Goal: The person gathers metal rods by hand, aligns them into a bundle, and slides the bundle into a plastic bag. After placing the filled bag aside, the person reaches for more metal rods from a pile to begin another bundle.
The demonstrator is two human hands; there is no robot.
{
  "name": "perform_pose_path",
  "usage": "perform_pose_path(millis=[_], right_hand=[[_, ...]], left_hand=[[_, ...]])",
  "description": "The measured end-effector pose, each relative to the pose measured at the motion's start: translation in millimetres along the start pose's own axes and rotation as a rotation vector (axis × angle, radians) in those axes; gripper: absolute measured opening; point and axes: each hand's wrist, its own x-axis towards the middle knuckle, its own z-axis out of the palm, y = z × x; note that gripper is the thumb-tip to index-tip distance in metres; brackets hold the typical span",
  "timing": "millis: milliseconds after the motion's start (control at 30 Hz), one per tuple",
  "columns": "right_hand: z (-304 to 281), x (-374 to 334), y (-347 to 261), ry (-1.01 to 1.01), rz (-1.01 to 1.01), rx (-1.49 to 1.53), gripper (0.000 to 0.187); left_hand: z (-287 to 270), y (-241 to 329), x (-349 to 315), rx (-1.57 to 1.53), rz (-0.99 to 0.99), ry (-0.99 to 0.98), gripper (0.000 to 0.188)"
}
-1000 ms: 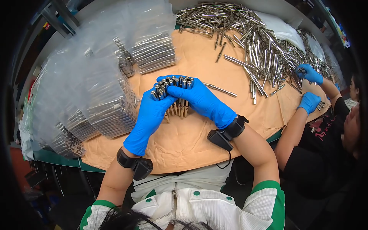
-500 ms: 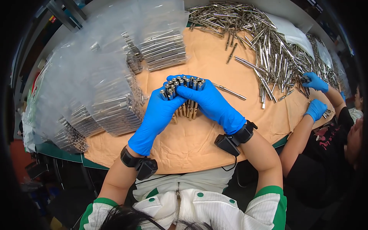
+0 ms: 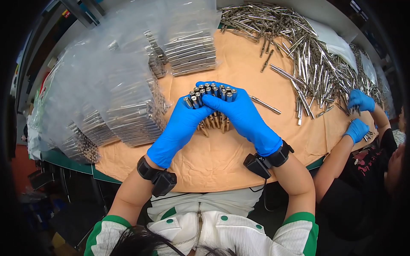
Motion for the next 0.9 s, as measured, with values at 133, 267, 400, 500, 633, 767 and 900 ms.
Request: perform_pose_path(millis=[133, 267, 400, 500, 633, 767, 900], right_hand=[[7, -10, -10, 0.037, -0.019, -0.109, 0.034], [13, -15, -15, 0.011, -0.125, -0.172, 0.033], [12, -15, -14, 0.011, -0.171, -0.263, 0.035], [12, -15, -14, 0.011, -0.177, -0.279, 0.035], [12, -15, -14, 0.010, -0.169, -0.271, 0.034], [12, -14, -13, 0.003, -0.167, -0.255, 0.034], [10, -13, -10, 0.006, -0.168, -0.218, 0.033]], left_hand=[[-3, -10, 2, -0.139, 0.027, -0.065, 0.018], [-8, -20, 5, -0.156, 0.011, -0.130, 0.019], [-9, -25, 7, -0.156, 0.020, -0.119, 0.019], [-8, -27, 7, -0.166, 0.036, -0.104, 0.018], [-8, -25, 6, -0.180, 0.038, -0.104, 0.018], [-9, -25, 7, -0.190, 0.003, -0.121, 0.018], [-8, -23, 7, -0.166, 0.009, -0.122, 0.018]])
